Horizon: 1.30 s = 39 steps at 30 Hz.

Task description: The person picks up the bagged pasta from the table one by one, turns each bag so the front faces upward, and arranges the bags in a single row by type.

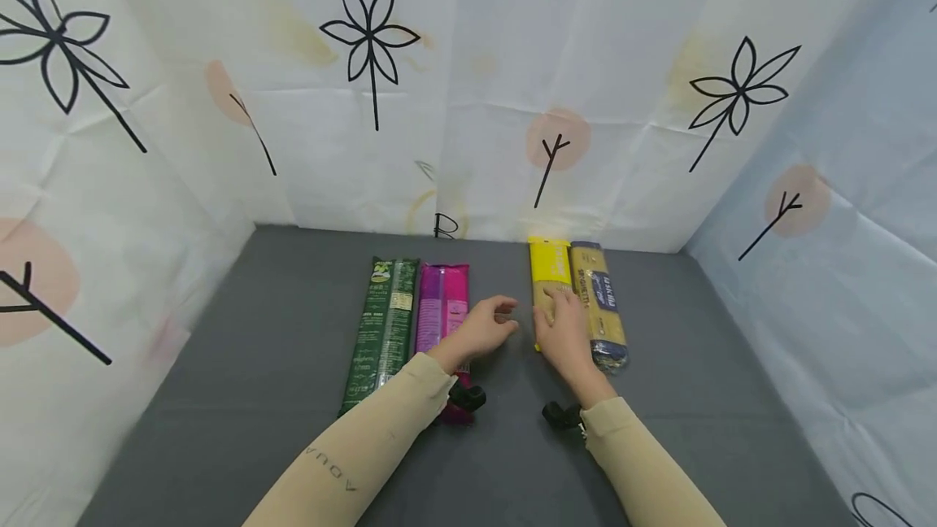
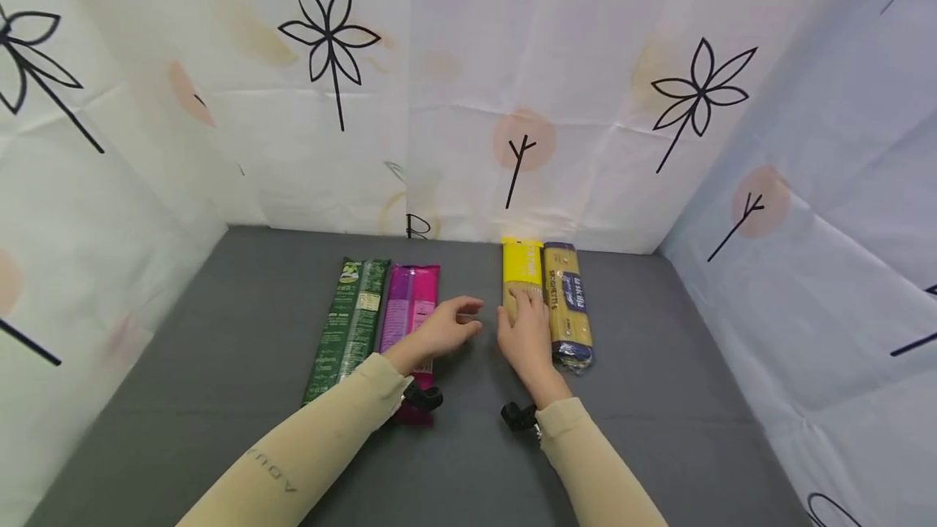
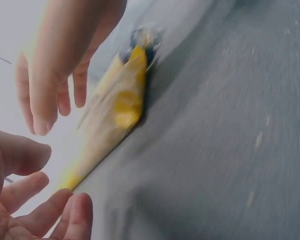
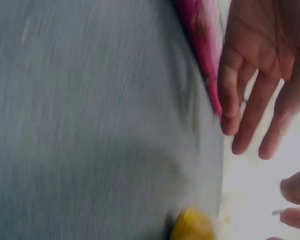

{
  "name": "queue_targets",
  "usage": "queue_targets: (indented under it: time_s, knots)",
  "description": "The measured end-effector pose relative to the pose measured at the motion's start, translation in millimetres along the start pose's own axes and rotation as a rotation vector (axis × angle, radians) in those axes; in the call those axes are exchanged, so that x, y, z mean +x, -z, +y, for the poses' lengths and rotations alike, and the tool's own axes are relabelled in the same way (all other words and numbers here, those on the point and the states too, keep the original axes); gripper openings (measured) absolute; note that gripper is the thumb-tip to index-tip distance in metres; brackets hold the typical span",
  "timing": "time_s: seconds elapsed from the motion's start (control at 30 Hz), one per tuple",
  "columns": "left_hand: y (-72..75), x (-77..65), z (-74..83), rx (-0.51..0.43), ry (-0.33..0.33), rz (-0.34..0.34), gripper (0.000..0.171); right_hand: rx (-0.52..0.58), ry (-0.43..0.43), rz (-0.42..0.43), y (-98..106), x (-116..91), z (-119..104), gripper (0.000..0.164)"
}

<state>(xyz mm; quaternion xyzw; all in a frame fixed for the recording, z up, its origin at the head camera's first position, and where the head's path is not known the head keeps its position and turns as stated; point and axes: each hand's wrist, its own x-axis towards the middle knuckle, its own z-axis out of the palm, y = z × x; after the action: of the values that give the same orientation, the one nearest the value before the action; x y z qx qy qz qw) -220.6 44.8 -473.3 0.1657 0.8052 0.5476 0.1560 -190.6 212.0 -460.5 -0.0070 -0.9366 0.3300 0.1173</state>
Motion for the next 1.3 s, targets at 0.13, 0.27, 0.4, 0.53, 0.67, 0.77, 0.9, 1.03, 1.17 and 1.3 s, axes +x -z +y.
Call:
queue_targets:
  time_s: [0.13, 0.27, 0.4, 0.53, 0.67, 0.77, 0.9, 1.03, 1.17, 1.3]
  knots:
    - [18.5, -6.2, -0.1, 0.015, -0.032, 0.051, 0.042, 0.086, 0.009, -0.021, -8.7, -6.2, -11.7, 0.049]
    - [33.9, -11.2, -3.6, 0.045, -0.059, 0.090, 0.043, 0.197, 0.010, -0.068, -16.2, -13.2, -24.0, 0.053]
    - [46.1, -12.7, -9.8, 0.059, -0.082, 0.121, 0.045, 0.293, 0.012, -0.111, -21.1, -20.8, -33.5, 0.054]
    - [59.5, -14.3, -14.8, 0.100, -0.074, 0.153, 0.046, 0.356, 0.014, -0.155, -24.1, -28.5, -41.6, 0.056]
    - [73.3, -14.8, -19.6, 0.143, -0.047, 0.200, 0.051, 0.386, -0.018, -0.212, -26.5, -35.9, -50.7, 0.061]
    - [81.6, -12.8, -24.7, 0.164, -0.032, 0.232, 0.053, 0.389, -0.033, -0.247, -30.4, -40.0, -54.9, 0.063]
    - [87.6, -7.7, -31.9, 0.196, -0.033, 0.261, 0.052, 0.397, -0.023, -0.277, -36.3, -44.1, -56.5, 0.065]
    - [91.7, -2.8, -36.5, 0.229, -0.026, 0.283, 0.052, 0.392, -0.028, -0.297, -41.6, -46.3, -56.8, 0.068]
    - [97.8, 4.4, -40.8, 0.256, -0.016, 0.297, 0.053, 0.380, -0.060, -0.320, -47.6, -47.2, -55.8, 0.069]
    - [106.4, 13.7, -48.9, 0.301, -0.018, 0.306, 0.053, 0.375, -0.079, -0.348, -53.3, -48.0, -53.7, 0.070]
